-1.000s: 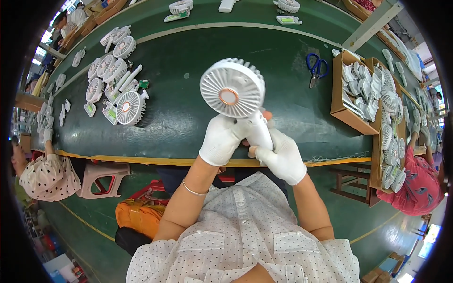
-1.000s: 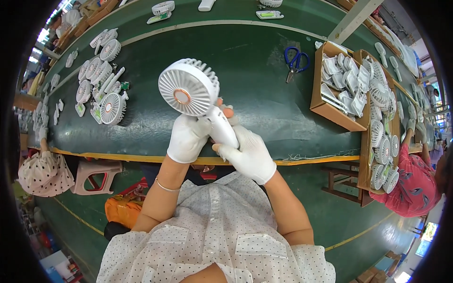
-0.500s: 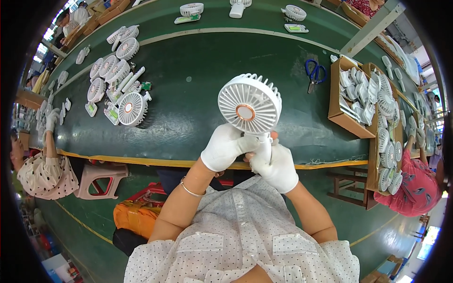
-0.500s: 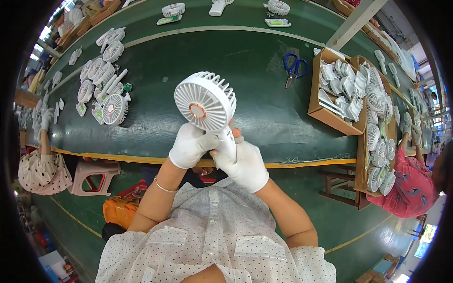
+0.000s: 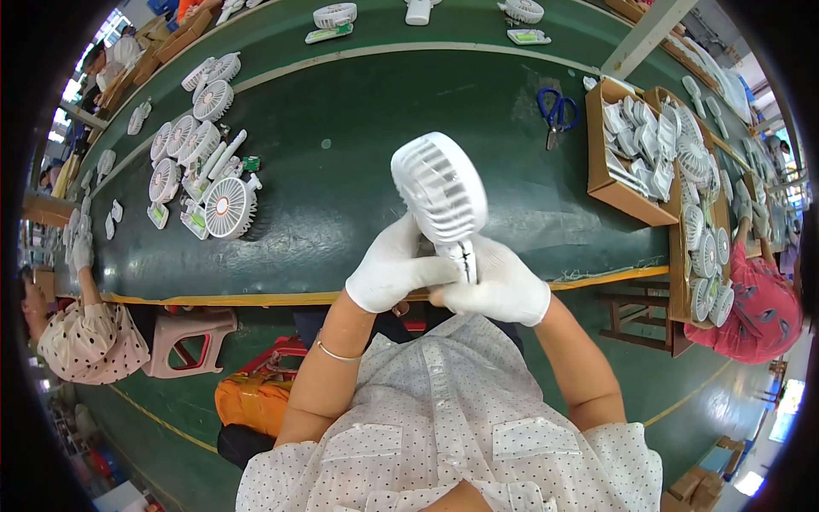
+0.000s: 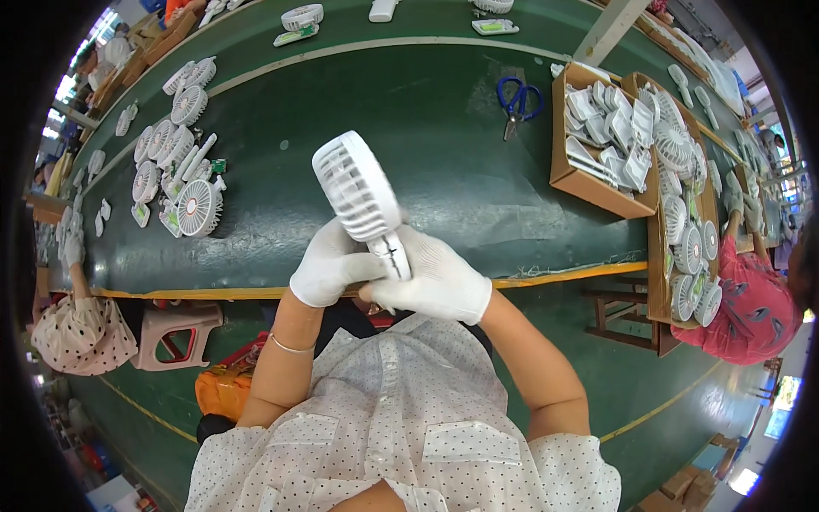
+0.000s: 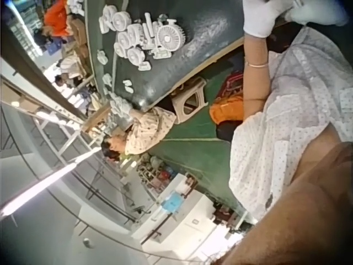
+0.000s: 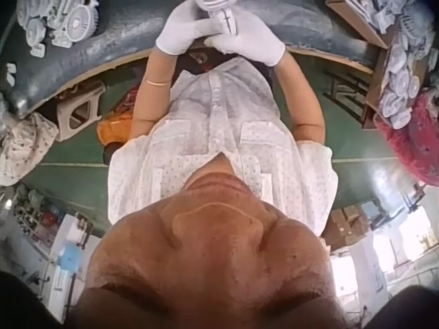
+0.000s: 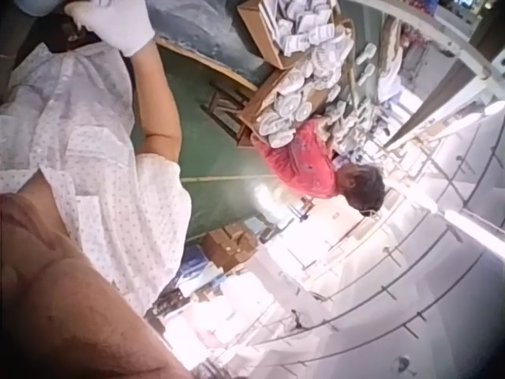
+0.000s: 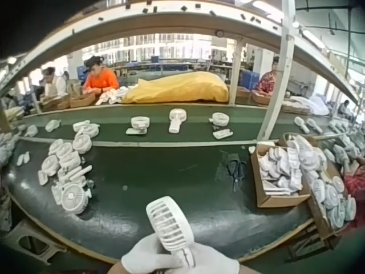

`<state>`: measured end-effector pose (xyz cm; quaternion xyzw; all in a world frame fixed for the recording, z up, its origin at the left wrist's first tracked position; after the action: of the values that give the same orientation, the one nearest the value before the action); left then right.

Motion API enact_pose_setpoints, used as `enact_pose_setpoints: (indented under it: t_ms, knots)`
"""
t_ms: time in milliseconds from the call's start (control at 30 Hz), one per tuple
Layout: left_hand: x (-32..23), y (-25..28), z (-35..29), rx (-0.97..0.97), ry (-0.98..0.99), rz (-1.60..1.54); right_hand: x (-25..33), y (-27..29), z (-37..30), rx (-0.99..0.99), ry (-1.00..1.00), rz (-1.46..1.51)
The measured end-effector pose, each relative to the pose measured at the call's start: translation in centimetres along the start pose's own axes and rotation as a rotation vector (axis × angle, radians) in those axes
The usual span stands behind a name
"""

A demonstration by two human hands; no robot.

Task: The person assembles small electric fans by fitting internal wiring, batteries, and circuit boards into the handle housings, snapping casing covers into place by hand, and setting the finished fans onto the conveyor belt.

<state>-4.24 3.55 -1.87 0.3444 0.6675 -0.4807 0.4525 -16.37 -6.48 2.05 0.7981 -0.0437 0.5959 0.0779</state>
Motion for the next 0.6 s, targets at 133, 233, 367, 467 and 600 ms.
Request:
enact_pose_setpoints:
  t_ms: [133, 233, 367, 467, 600]
  knots:
    - [-0.4, -0.7, 0.2, -0.055, 0.002, 0.134, -1.9, -0.9, 1.1, -0.201, 0.072, -0.064]
    - [-0.7, -1.2, 0.1, -0.064, -0.02, 0.165, -2.0, -1.4, 1.1, -0.363, 0.143, -0.259]
    - [-0.9, -1.3, 0.5, -0.07, -0.077, 0.3, -2.1, -1.1, 2.0, -0.348, 0.212, -0.474]
    - [0.4, -1.2, 0.7, -0.195, -0.152, 0.141, -2.3, -0.6, 2.8, -0.184, -0.012, -0.095]
    - [0.9, -1.2, 0.5, -0.268, -0.077, 0.041, -0.8, -0.1, 2.1, -0.176, -0.238, 0.217]
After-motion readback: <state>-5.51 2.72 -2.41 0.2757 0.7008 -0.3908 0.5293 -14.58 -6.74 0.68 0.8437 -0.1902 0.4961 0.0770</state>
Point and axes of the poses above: each hand's wrist, its own z-axis towards the middle knuckle, its own y-axis out of the back of the hand, x = y × z, the point moved 3 cm from there along z, towards the middle knuckle, and after that the axes turned 1 degree about y, right-handed, at the moved point
